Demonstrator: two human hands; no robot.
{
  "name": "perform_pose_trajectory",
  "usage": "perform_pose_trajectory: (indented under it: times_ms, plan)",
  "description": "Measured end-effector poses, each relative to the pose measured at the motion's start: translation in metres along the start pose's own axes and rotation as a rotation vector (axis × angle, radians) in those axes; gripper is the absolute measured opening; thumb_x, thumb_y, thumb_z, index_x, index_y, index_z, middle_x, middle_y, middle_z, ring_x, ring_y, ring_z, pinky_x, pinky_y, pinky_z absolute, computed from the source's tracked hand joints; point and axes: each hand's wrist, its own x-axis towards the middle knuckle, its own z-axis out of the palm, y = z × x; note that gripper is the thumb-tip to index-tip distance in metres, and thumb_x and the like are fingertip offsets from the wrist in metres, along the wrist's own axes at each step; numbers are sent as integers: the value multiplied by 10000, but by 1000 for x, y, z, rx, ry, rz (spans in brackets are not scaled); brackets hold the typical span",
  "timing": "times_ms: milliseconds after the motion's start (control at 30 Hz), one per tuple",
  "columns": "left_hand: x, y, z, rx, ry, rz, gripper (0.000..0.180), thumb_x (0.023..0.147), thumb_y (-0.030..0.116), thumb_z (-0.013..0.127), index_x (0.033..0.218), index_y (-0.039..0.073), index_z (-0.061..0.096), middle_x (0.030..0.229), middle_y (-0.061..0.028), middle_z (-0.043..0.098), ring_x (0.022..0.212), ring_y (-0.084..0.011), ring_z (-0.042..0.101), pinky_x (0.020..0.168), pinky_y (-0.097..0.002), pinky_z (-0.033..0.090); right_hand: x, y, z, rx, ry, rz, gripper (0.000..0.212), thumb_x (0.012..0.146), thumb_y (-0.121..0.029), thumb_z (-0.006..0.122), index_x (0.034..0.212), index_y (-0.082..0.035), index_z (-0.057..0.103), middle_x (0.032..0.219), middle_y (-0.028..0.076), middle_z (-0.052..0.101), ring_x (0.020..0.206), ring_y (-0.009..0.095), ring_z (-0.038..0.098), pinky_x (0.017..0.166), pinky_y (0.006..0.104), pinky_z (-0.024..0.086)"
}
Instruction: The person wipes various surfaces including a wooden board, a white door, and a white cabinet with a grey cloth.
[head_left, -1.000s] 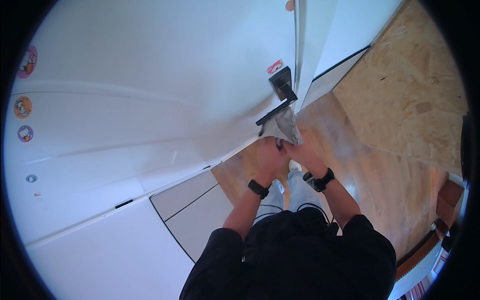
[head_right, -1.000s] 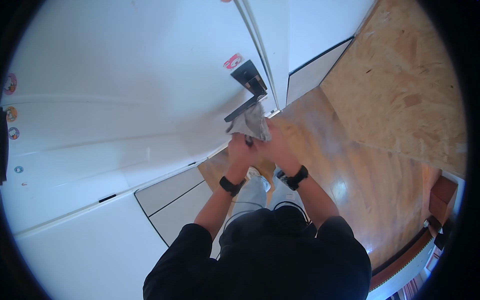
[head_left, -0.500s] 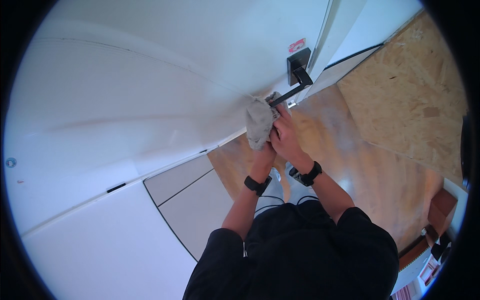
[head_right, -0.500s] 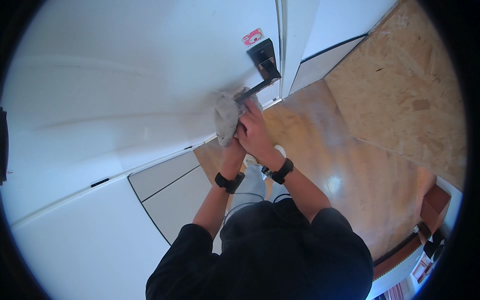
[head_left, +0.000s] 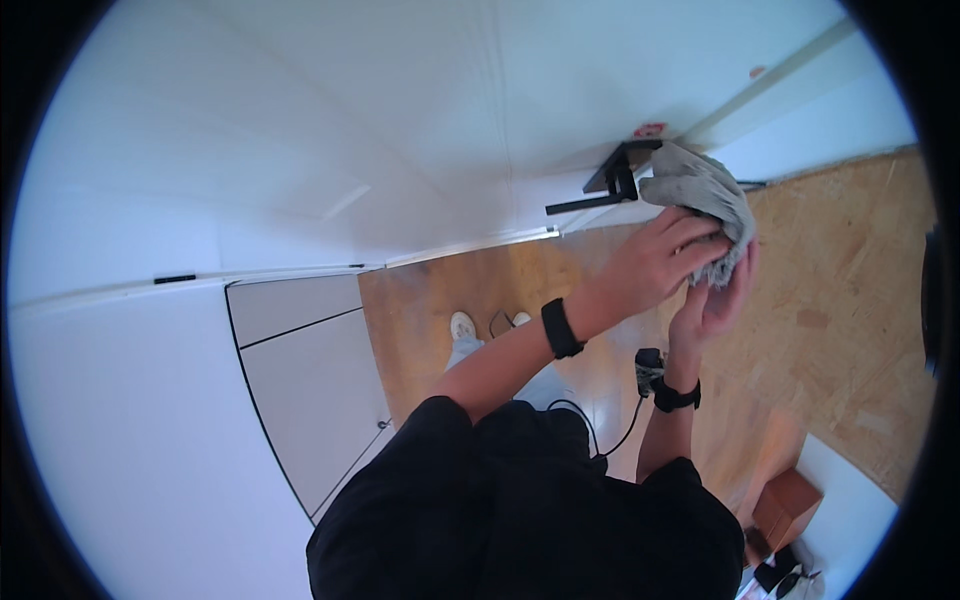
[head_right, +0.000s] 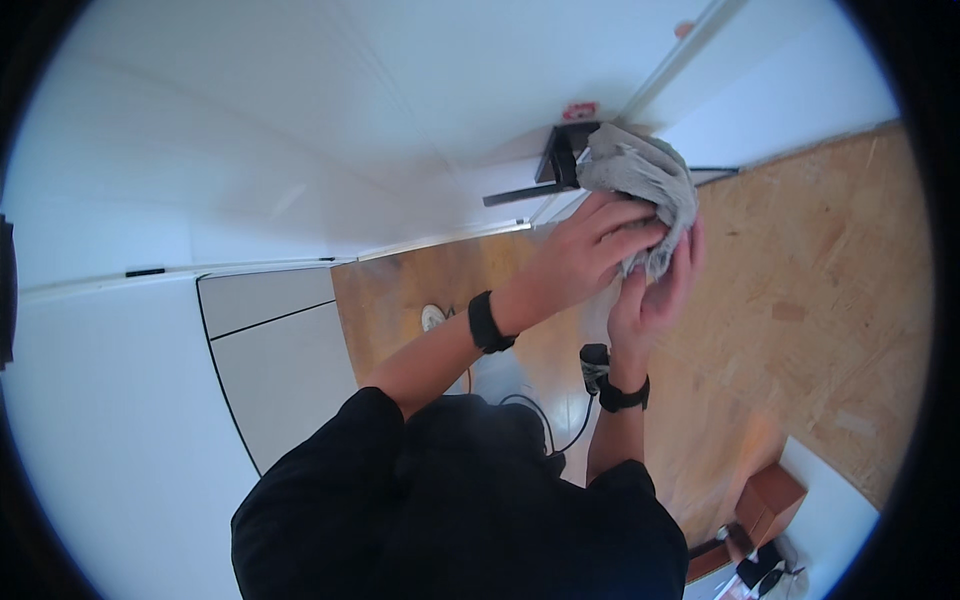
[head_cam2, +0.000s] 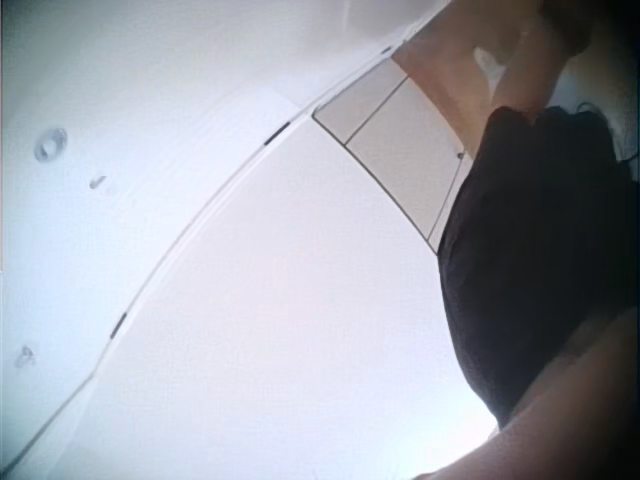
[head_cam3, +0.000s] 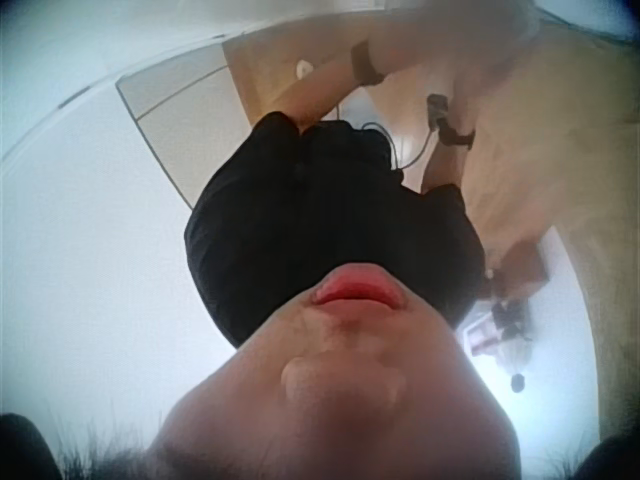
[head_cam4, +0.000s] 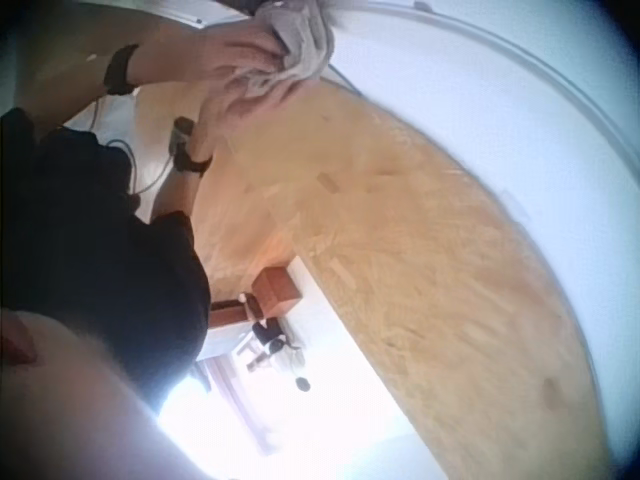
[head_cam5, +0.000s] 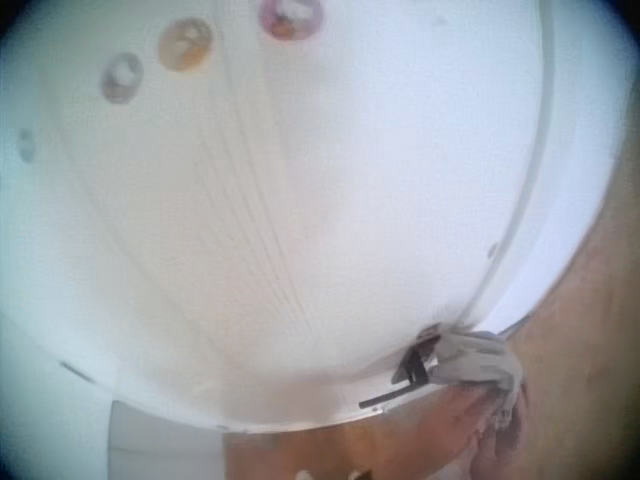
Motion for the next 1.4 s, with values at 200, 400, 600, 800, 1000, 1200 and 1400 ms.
perform_pose_trajectory:
  times_ms: [200,400,600,800,1000,1200,1400]
  plan:
    - [25,22,-84,179,192,152,434,554,-39,609,976,62,597,992,-126,539,859,-286,518,727,-334,446,54,-31,57,-59,-180,-258,488,814,-171,420,1286,-129,298,1323,248,205,1197,416,262,950,480,266]
    - [-18,15,-180,597,315,-154,394,617,-92,558,991,33,563,1038,-172,493,913,-334,507,770,-342,437,38,-44,201,-56,-111,-520,479,713,-191,558,1169,-193,409,1295,109,339,1187,343,318,965,550,135]
    - [-81,17,-240,707,309,-358,428,712,-31,556,1123,-10,438,1109,-210,425,1004,-327,455,825,-344,406,-3,-76,266,-154,-169,-699,402,719,-107,535,1097,-241,501,1252,20,406,1139,189,399,942,401,218]
    - [-63,19,-292,630,448,-326,522,773,31,522,1226,-35,272,1198,-184,324,1082,-270,387,882,-345,345,60,-170,284,-121,-218,-924,322,758,-170,532,1068,-254,554,1166,-16,498,1102,161,436,1004,381,173]
    - [38,31,-275,581,428,100,456,691,42,601,1119,-6,450,1066,-206,434,987,-344,446,823,-386,384,123,-169,238,-208,67,-883,381,740,-153,540,1116,-208,509,1210,14,458,1114,216,434,957,403,253]
    - [33,16,-224,419,147,-8,417,615,12,635,1021,44,550,925,-145,504,869,-311,503,721,-357,434,85,-92,200,-287,95,-596,398,711,-122,565,1100,-88,489,1214,112,443,1125,300,420,921,463,288]
    - [-27,-26,-200,416,4,-152,407,630,22,625,1028,39,543,943,-151,497,867,-309,504,721,-357,438,20,-43,196,-272,-73,-481,469,666,-72,600,1115,-60,466,1218,141,424,1136,317,402,930,449,326]
